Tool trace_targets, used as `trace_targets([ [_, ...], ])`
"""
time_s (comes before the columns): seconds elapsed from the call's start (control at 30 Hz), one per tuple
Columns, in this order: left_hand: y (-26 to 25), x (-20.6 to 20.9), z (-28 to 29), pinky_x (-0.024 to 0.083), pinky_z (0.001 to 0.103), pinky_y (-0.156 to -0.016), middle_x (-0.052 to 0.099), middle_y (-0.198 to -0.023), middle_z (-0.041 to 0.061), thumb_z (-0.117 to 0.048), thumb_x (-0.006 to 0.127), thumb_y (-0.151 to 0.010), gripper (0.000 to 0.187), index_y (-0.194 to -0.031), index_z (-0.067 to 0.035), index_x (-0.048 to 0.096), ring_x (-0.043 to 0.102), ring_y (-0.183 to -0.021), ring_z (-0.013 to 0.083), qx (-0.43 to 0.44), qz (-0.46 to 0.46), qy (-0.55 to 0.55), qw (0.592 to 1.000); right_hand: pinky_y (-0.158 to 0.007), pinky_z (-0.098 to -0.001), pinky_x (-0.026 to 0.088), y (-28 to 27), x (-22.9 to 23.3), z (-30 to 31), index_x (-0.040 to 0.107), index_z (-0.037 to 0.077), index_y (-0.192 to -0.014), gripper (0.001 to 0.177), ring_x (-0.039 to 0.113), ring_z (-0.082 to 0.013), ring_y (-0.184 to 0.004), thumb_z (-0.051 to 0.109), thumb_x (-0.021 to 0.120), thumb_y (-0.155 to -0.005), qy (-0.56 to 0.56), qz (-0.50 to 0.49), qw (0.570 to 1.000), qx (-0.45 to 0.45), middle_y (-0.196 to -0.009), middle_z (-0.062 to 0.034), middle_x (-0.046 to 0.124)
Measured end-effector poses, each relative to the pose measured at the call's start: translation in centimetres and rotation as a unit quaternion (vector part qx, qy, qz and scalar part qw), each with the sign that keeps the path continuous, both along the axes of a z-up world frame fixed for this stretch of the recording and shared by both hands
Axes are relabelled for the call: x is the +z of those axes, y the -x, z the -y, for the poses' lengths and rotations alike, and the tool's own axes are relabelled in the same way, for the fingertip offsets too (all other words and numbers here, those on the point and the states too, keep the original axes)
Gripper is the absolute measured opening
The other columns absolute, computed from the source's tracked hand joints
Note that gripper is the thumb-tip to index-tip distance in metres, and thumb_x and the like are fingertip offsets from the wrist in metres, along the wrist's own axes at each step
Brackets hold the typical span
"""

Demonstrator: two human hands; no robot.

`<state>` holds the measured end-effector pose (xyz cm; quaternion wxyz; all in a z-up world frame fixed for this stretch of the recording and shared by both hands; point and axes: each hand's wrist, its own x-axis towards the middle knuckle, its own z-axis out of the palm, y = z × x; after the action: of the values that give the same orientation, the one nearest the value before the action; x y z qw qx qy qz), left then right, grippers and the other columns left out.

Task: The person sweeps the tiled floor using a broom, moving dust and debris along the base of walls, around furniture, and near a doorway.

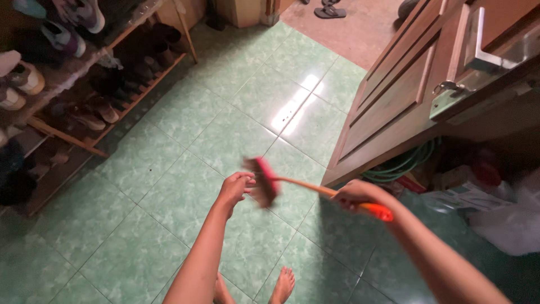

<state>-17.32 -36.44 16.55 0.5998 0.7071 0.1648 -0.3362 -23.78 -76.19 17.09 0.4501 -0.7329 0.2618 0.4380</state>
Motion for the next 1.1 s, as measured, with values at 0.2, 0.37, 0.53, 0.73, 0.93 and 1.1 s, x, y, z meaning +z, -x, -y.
trace_targets([
  [0.2, 0.8, 1.1, 0.5, 0.049, 0.038, -0.088, 0.075, -0.118, -0.001, -0.027, 0.053, -0.094, 0.034, -0.123, -0.018, 0.069, 0.064, -0.098, 0.0166, 0.004, 0.001, -0.02, 1.0, -0.046, -0.0335, 0.047, -1.8, 2.6, 2.7, 0.071, -0.009, -0.083, 0.014, 0.058, -0.0196, -0.05, 0.005, 0.07, -0.085, 0.149, 0.117, 0.981, -0.048, -0.063, -0.0109, 0.064],
  [0.37, 0.5, 0.5, 1.5, 0.048, 0.038, -0.088, 0.075, -0.118, -0.001, -0.026, 0.053, -0.094, 0.034, -0.122, -0.018, 0.069, 0.064, -0.098, 0.0165, -0.002, -0.003, -0.019, 1.0, -0.043, -0.0332, 0.045, 1.9, 7.3, 2.3, 0.072, -0.006, -0.095, 0.017, 0.055, -0.0178, -0.045, 0.006, 0.066, -0.085, 0.1, 0.163, 0.981, -0.027, -0.059, -0.0082, 0.059],
  [0.53, -0.6, -0.5, 3.3, 0.049, 0.038, -0.086, 0.075, -0.118, -0.001, -0.026, 0.053, -0.094, 0.033, -0.122, -0.018, 0.07, 0.064, -0.097, 0.0166, -0.006, -0.001, -0.008, 1.0, -0.039, -0.0289, 0.038, 2.9, 11.1, 2.9, 0.071, 0.01, -0.112, 0.025, 0.044, -0.0126, -0.041, 0.02, 0.073, -0.089, -0.015, 0.048, 0.996, -0.067, -0.061, -0.0021, 0.051],
  [0.73, -2.2, 0.1, 5.1, 0.049, 0.039, -0.086, 0.076, -0.119, -0.002, -0.028, 0.052, -0.095, 0.034, -0.122, -0.018, 0.069, 0.066, -0.098, 0.0165, -0.03, -0.001, 0.0, 1.0, -0.04, -0.0249, 0.034, -1.1, 8.8, 3.3, 0.071, 0.003, -0.101, 0.022, 0.043, -0.0074, -0.043, 0.023, 0.071, -0.092, -0.054, -0.013, 0.997, -0.045, -0.065, -0.0001, 0.058],
  [0.93, -5.3, 0.5, 4.7, 0.049, 0.039, -0.091, 0.075, -0.12, -0.002, -0.029, 0.053, -0.094, 0.034, -0.123, -0.019, 0.069, 0.064, -0.101, 0.0161, -0.032, -0.019, -0.016, 0.999, -0.042, -0.033, 0.037, -7.2, 6.1, 2.9, 0.068, -0.006, -0.08, 0.023, 0.046, -0.0154, -0.044, 0.014, 0.069, -0.092, 0.079, 0.018, 0.993, -0.084, -0.057, -0.0065, 0.054],
  [1.1, -10.1, -1.2, 4.0, 0.049, 0.039, -0.091, 0.075, -0.12, -0.001, -0.027, 0.054, -0.093, 0.035, -0.124, -0.018, 0.069, 0.063, -0.1, 0.0173, -0.04, -0.008, -0.015, 0.999, -0.043, -0.0342, 0.046, -8.0, 9.1, 0.6, 0.068, -0.01, -0.087, 0.014, 0.058, -0.0194, -0.044, 0.003, 0.063, -0.088, 0.109, 0.147, 0.982, -0.036, -0.056, -0.0105, 0.059],
])
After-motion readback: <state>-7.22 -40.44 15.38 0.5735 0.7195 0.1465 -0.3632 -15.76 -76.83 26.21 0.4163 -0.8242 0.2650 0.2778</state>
